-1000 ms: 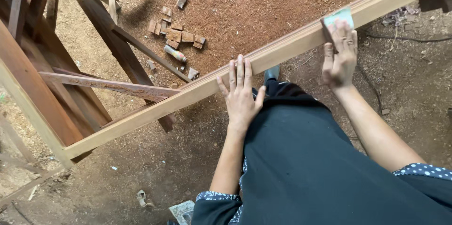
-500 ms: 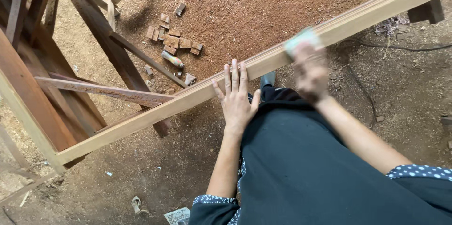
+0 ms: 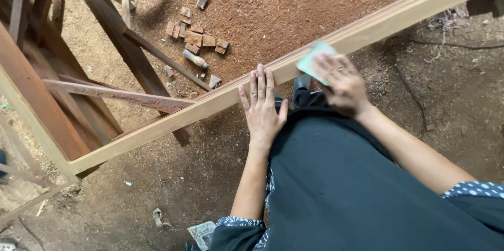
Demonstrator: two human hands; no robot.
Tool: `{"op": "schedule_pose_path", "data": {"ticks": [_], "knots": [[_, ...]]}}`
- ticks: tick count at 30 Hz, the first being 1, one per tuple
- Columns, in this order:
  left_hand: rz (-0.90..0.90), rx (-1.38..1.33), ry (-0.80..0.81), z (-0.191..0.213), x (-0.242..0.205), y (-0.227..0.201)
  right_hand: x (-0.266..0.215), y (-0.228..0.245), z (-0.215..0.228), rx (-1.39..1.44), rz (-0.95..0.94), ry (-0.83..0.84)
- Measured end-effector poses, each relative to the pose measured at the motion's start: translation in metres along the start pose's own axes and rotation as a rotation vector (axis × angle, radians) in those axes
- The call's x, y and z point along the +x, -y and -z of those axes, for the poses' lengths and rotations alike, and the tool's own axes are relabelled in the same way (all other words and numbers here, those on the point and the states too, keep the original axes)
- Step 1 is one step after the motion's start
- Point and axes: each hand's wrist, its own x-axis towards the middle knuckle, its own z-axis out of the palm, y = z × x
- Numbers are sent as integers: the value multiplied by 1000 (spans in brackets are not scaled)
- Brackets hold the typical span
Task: The person sands the surface and edges of a wooden frame by hand using a piece of sandpaper.
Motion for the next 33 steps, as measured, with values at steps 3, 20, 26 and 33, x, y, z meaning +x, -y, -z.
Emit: {"op": "schedule_pose_path", "data": {"ticks": [3,20,26,33], "knots": [[24,1,-14,3,-4,8,2,-33,25,-26,-233,-176],[-52,-40,25,29,-31,77,56,111,-20,-29,-78,-118],[-181,-172,86,45,-24,96,54,102,-5,-30,-201,-222],[-240,-202,131,53,-26,107,47,150,-41,3,-99,-132]]}}
